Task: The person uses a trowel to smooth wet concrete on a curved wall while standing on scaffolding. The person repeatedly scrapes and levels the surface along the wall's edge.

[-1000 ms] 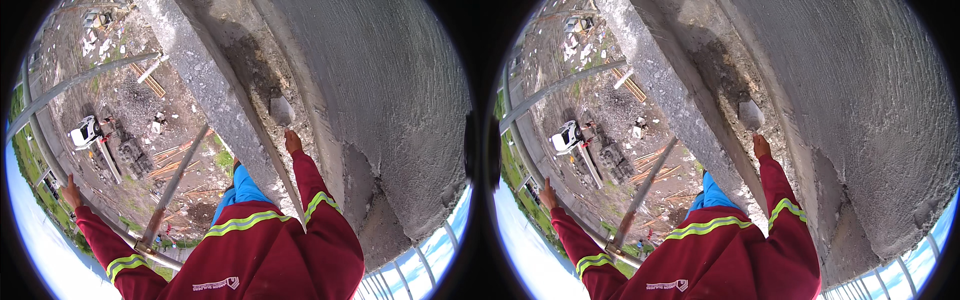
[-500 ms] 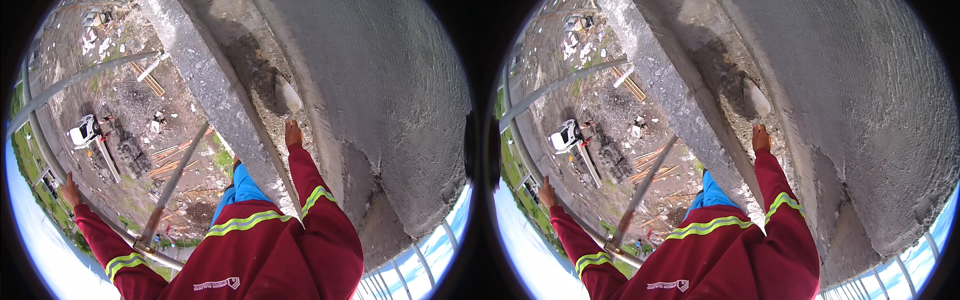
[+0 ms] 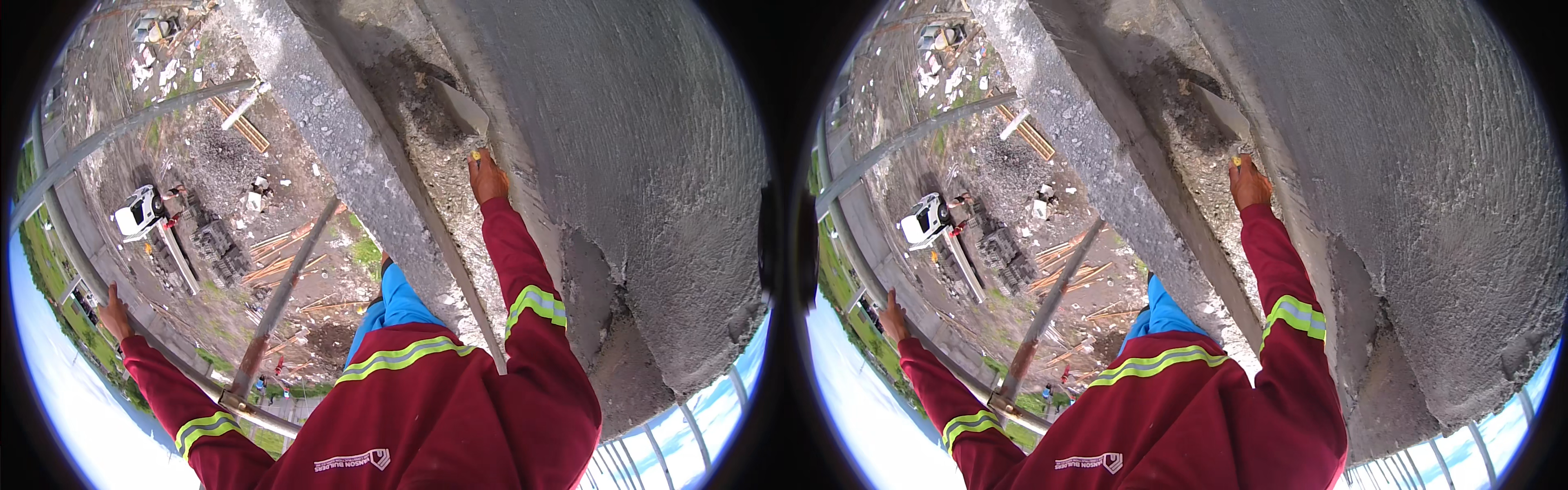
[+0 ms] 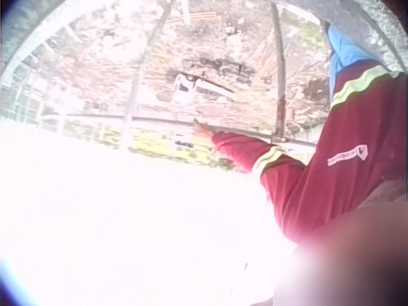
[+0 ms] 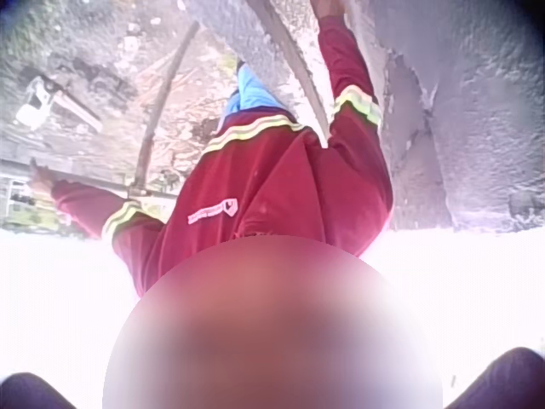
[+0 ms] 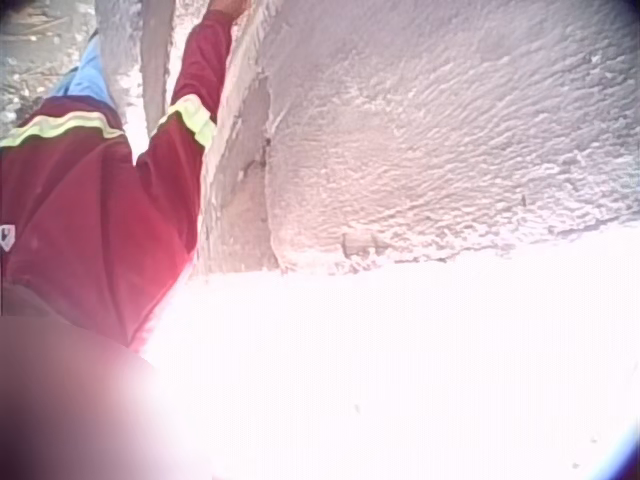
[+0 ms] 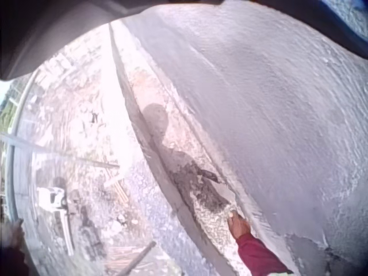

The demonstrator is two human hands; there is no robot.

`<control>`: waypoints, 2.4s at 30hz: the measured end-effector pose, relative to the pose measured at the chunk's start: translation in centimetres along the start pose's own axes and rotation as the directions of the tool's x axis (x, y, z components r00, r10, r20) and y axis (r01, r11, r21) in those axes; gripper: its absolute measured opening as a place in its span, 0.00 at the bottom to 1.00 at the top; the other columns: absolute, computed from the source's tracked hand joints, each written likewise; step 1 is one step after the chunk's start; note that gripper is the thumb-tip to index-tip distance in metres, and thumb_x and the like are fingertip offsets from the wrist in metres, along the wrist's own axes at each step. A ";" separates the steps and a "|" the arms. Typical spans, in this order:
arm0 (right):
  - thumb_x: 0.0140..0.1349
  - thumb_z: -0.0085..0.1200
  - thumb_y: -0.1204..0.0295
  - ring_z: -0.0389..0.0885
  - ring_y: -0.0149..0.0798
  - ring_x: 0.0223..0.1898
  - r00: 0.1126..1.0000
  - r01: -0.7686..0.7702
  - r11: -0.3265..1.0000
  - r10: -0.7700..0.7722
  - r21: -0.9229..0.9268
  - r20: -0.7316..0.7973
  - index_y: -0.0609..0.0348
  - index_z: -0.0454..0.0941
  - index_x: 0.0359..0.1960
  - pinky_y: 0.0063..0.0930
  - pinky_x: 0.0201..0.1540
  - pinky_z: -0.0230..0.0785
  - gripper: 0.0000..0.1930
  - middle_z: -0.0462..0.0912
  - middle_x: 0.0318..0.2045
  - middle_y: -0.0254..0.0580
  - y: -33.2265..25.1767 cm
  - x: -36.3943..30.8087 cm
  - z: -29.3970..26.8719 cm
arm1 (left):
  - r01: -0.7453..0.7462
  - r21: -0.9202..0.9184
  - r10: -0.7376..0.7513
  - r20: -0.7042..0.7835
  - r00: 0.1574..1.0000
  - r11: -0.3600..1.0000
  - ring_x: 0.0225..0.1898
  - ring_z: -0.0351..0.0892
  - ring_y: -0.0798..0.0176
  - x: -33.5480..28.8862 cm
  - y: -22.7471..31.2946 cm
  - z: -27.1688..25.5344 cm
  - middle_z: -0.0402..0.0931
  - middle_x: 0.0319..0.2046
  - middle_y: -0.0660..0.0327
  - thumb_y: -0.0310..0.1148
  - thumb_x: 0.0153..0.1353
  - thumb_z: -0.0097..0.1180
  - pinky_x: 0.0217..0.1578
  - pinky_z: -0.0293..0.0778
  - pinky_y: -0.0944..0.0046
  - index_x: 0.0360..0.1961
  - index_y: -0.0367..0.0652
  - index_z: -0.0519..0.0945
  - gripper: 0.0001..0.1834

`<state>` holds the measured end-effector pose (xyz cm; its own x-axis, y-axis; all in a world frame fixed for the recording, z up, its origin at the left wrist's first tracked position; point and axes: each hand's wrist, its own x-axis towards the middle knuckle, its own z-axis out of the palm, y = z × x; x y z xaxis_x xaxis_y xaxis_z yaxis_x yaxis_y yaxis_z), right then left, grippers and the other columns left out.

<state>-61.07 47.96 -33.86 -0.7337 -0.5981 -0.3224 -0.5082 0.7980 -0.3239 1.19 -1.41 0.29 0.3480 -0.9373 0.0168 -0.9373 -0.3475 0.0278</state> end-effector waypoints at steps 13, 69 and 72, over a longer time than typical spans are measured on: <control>0.67 0.45 0.57 0.80 0.60 0.36 0.938 -0.046 0.997 0.021 0.066 0.347 0.56 0.64 0.51 0.51 0.38 0.71 0.19 0.81 0.37 0.59 -4.0 -4.9 3.4 | 0.005 0.016 -0.005 0.013 1.000 1.000 0.20 0.72 0.63 0.0 -0.3 0.0 0.74 0.21 0.58 0.58 0.50 0.63 0.24 0.71 0.63 0.33 0.30 0.77 0.34; 0.68 0.42 0.51 0.79 0.64 0.33 0.928 0.021 0.996 -0.052 0.090 0.368 0.61 0.68 0.47 0.53 0.36 0.70 0.23 0.81 0.30 0.62 -5.1 5.2 3.4 | -0.056 -0.020 0.057 0.021 0.998 0.998 0.20 0.72 0.66 -0.4 0.0 -0.1 0.72 0.19 0.59 0.56 0.50 0.64 0.22 0.70 0.65 0.40 0.27 0.76 0.36; 0.68 0.42 0.51 0.79 0.64 0.33 0.962 0.051 0.993 -0.078 0.107 0.261 0.61 0.68 0.49 0.52 0.36 0.70 0.23 0.81 0.30 0.62 -5.8 5.0 2.7 | -0.025 -0.068 0.028 0.036 0.999 0.997 0.20 0.71 0.66 -0.3 0.1 -0.2 0.72 0.20 0.60 0.55 0.51 0.64 0.22 0.69 0.64 0.42 0.26 0.75 0.36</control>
<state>-60.50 40.13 -36.00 -0.5487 -0.6569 -0.5171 -0.4937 0.7538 -0.4337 1.00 -1.11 0.51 0.3211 -0.9469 -0.0184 -0.9421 -0.3214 0.0956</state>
